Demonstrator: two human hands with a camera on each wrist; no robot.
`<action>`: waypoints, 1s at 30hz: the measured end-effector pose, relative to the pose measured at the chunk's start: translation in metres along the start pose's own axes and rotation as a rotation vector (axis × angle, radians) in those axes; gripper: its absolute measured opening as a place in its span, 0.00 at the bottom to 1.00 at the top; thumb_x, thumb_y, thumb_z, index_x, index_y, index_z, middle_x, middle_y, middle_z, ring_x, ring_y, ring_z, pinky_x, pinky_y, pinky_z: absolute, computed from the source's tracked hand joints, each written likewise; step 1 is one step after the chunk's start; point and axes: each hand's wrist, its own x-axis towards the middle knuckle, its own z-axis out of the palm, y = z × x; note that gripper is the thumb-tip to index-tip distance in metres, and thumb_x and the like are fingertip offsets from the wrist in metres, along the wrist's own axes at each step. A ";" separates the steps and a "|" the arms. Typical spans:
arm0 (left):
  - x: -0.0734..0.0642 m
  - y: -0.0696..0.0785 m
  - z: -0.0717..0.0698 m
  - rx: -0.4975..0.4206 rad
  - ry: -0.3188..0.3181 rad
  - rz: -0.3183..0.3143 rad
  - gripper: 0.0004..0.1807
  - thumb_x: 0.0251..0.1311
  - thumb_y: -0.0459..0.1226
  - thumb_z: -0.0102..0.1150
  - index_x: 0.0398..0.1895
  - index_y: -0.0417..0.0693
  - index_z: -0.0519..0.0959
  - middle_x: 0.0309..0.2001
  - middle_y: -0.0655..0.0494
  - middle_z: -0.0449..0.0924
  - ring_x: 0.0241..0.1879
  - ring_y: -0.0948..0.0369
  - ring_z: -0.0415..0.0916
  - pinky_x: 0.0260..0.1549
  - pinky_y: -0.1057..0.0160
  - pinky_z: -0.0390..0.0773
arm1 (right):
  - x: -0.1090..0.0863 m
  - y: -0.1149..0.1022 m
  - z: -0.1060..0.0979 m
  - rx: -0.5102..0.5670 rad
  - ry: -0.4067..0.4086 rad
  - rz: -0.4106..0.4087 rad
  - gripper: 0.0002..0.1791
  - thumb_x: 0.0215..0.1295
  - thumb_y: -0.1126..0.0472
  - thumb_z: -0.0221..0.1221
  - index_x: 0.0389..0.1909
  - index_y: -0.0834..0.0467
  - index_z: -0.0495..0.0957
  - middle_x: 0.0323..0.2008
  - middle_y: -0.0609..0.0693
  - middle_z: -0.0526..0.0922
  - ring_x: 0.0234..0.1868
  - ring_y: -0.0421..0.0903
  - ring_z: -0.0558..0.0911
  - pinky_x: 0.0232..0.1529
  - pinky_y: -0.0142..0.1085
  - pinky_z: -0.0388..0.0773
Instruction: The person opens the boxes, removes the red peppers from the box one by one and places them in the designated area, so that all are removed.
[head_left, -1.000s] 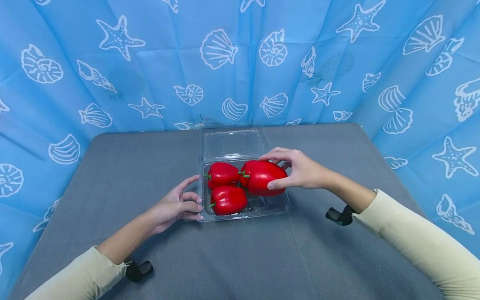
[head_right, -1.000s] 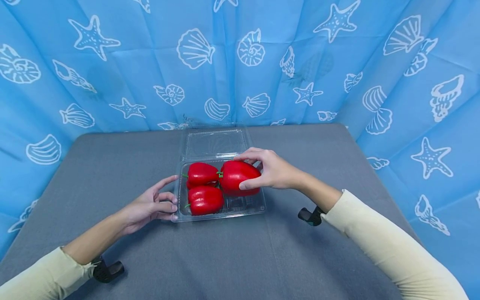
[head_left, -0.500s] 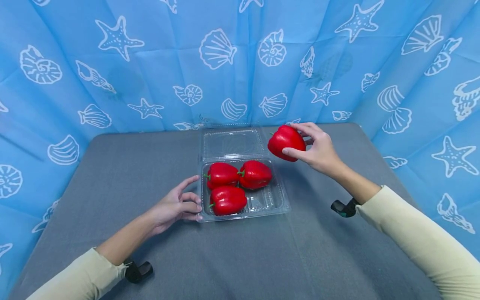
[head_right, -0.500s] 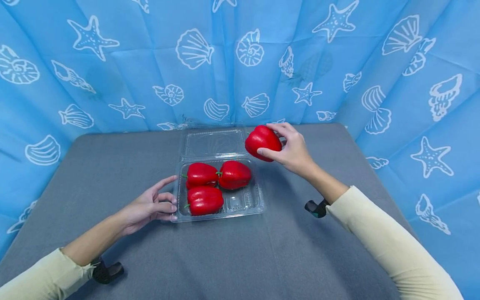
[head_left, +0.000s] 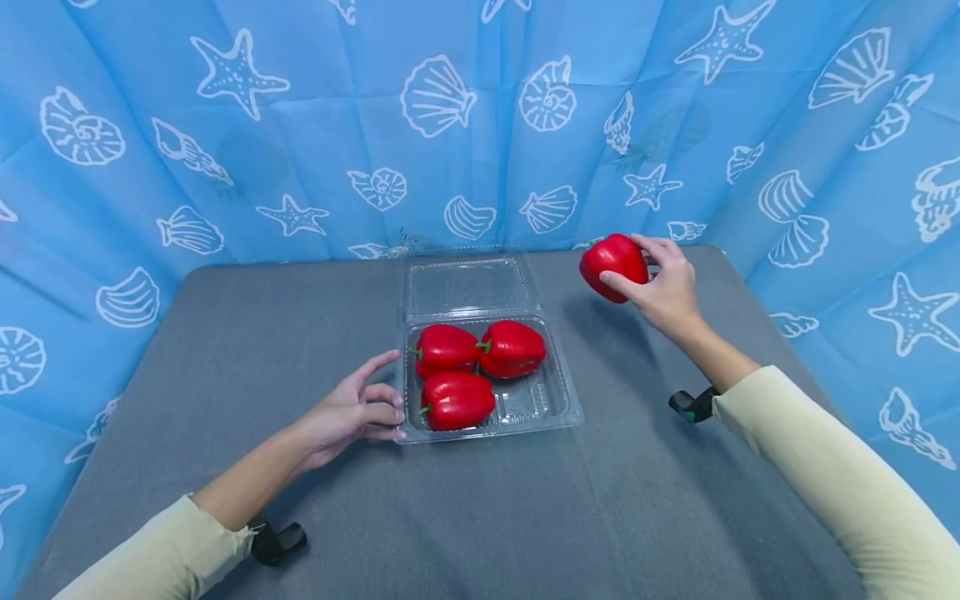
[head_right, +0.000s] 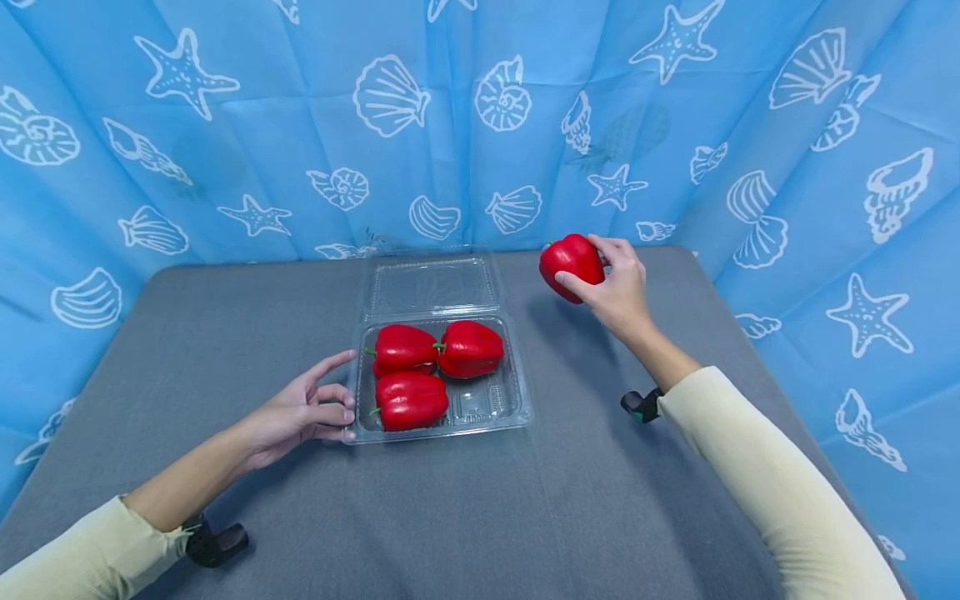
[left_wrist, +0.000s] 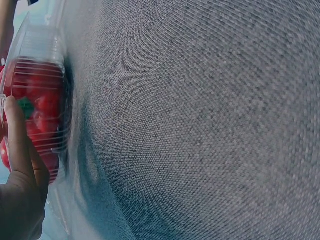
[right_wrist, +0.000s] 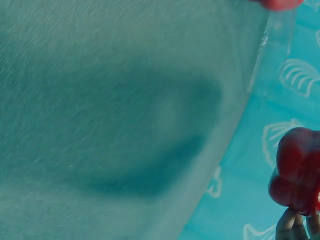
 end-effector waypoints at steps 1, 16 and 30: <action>0.000 0.000 0.000 -0.002 0.000 0.000 0.46 0.64 0.27 0.58 0.79 0.55 0.43 0.40 0.51 0.76 0.38 0.56 0.80 0.47 0.51 0.83 | 0.001 0.003 0.000 -0.006 0.001 0.016 0.38 0.55 0.57 0.73 0.67 0.60 0.71 0.61 0.59 0.72 0.57 0.56 0.73 0.50 0.54 0.79; -0.002 0.000 0.000 -0.010 -0.011 0.005 0.46 0.65 0.27 0.57 0.79 0.55 0.43 0.40 0.51 0.76 0.38 0.57 0.80 0.48 0.51 0.83 | 0.001 0.048 -0.014 -0.110 -0.040 0.226 0.43 0.60 0.54 0.69 0.73 0.60 0.62 0.64 0.64 0.66 0.66 0.64 0.64 0.54 0.64 0.75; -0.003 0.001 0.000 -0.012 -0.015 0.005 0.46 0.65 0.27 0.56 0.79 0.55 0.43 0.40 0.51 0.76 0.38 0.57 0.80 0.48 0.51 0.83 | -0.002 0.071 -0.018 -0.242 -0.160 0.354 0.45 0.62 0.54 0.67 0.74 0.66 0.56 0.65 0.70 0.62 0.67 0.68 0.61 0.53 0.65 0.74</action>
